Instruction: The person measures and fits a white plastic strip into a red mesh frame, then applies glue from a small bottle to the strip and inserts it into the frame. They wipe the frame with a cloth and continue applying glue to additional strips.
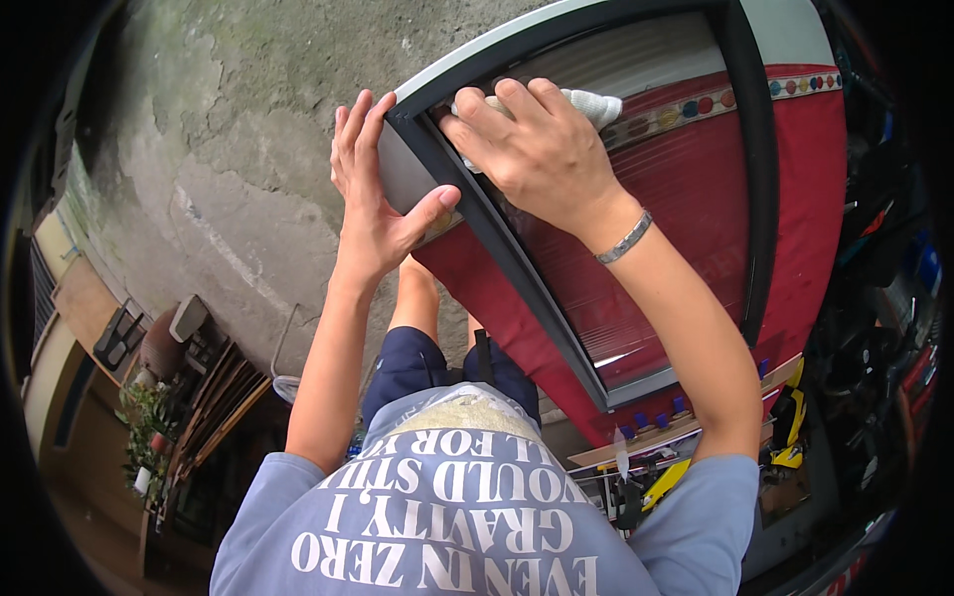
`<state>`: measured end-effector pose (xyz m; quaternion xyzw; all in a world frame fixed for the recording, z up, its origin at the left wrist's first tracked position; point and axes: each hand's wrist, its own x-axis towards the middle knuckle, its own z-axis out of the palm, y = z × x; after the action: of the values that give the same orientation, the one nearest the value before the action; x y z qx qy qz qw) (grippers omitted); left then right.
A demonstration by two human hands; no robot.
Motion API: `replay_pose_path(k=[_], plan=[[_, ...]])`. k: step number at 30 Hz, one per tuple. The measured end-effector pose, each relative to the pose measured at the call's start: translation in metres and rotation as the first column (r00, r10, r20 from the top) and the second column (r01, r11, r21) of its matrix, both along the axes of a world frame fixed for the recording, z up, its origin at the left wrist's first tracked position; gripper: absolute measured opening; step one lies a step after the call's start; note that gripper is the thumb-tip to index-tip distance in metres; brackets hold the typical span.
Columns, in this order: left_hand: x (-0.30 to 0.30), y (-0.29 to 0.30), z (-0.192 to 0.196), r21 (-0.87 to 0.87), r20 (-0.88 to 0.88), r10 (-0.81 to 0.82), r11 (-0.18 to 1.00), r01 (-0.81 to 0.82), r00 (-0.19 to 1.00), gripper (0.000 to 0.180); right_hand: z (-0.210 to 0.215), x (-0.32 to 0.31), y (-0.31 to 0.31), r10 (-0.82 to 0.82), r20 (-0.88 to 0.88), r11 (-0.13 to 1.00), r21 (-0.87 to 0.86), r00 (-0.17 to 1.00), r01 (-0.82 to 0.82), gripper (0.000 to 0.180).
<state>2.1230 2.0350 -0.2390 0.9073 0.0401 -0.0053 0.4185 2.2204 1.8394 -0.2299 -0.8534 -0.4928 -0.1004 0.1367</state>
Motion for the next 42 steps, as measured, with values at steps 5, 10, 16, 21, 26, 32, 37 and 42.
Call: replay_pose_path(k=[5,10,16,21,26,32,37,42], plan=[[-0.002,0.0,-0.002,-0.008,-0.013,0.013,1.0,-0.013,1.0,0.099,0.004,-0.001,-0.015,-0.047,0.033,0.997,-0.052,0.998,0.048,0.029],[-0.001,0.001,-0.001,-0.014,-0.011,0.015,1.0,-0.015,1.0,0.098,0.005,-0.01,-0.011,-0.151,0.031,0.987,-0.054,0.988,0.153,0.032],[-0.001,0.001,0.0,-0.036,-0.007,0.03,0.999,-0.03,1.0,0.097,0.01,-0.012,-0.008,-0.184,0.014,0.98,-0.079,0.983,0.185,0.034],[-0.003,0.002,-0.003,-0.044,0.007,0.034,0.998,-0.034,0.999,0.097,0.028,-0.018,0.004,-0.252,-0.034,0.956,-0.167,0.967,0.243,0.033],[-0.002,0.001,-0.004,-0.038,0.008,0.033,0.999,-0.032,0.999,0.097,0.067,-0.027,0.008,-0.359,-0.111,0.853,-0.442,0.927,0.278,0.033],[-0.004,0.0,-0.004,-0.021,0.027,0.042,0.999,-0.041,0.999,0.096,0.075,-0.022,-0.009,-0.423,-0.338,0.902,-0.239,0.841,0.358,0.046],[0.0,-0.002,-0.002,-0.03,0.01,0.02,0.999,-0.02,1.0,0.097,0.026,-0.017,0.008,-0.309,-0.258,0.951,-0.064,0.915,0.303,0.036],[-0.001,-0.001,-0.003,-0.009,0.011,0.022,1.0,-0.022,1.0,0.098,0.037,-0.029,-0.017,-0.3,-0.245,0.95,-0.167,0.922,0.265,0.032]])
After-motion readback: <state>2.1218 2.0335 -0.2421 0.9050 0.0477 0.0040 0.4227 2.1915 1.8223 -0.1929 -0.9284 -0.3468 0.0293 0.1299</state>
